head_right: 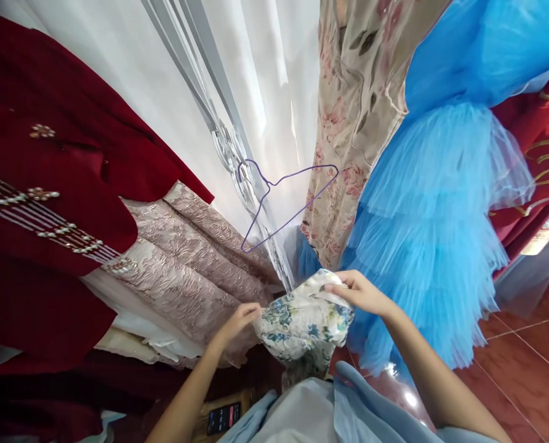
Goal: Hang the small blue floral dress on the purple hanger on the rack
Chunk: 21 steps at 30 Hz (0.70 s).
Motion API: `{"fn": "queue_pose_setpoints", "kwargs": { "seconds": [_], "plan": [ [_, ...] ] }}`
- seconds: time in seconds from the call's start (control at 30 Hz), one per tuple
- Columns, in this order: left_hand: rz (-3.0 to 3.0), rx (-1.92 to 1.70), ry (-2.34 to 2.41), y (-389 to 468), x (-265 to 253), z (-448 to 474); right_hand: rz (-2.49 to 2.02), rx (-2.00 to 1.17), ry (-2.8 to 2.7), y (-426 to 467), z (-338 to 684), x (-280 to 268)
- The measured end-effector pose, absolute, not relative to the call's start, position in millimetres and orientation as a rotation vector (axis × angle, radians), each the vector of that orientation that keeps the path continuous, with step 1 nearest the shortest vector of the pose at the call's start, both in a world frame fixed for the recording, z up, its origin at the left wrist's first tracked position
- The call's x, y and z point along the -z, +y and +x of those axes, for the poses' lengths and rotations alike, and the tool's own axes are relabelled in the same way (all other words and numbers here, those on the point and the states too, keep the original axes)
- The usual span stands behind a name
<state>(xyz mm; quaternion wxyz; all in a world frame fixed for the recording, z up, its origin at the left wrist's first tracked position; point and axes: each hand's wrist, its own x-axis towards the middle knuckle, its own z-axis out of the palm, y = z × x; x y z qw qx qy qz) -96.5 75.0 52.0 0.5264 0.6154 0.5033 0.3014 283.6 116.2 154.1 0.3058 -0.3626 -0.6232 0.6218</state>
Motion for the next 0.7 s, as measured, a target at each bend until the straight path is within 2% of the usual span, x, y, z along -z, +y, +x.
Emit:
{"fn": "queue_pose_setpoints", "kwargs": {
  "seconds": [0.17, 0.27, 0.47, 0.57, 0.7],
  "plan": [
    [1.655, -0.696, 1.325, 85.2, -108.5, -145.3, -1.108, -1.347, -1.437, 122.4, 319.9, -161.5],
    [1.657, -0.945, 1.371, 74.8, -143.4, -156.5, -1.133, -1.223, -1.348, 128.3, 334.5, -157.5],
    [1.454, -1.486, 0.903, 70.9, -216.0, -128.2, -1.127, -1.119, -1.253, 136.6, 336.6, -144.6],
    [1.239, -1.533, 0.942, 106.3, -229.7, -108.6, -1.113, -1.069, -1.167, 139.7, 335.9, -139.1],
    [1.048, -1.506, 0.940, 172.2, -221.0, -93.2, -1.150, -1.020, -1.187, 143.8, 334.1, -127.4]
  ]
}}
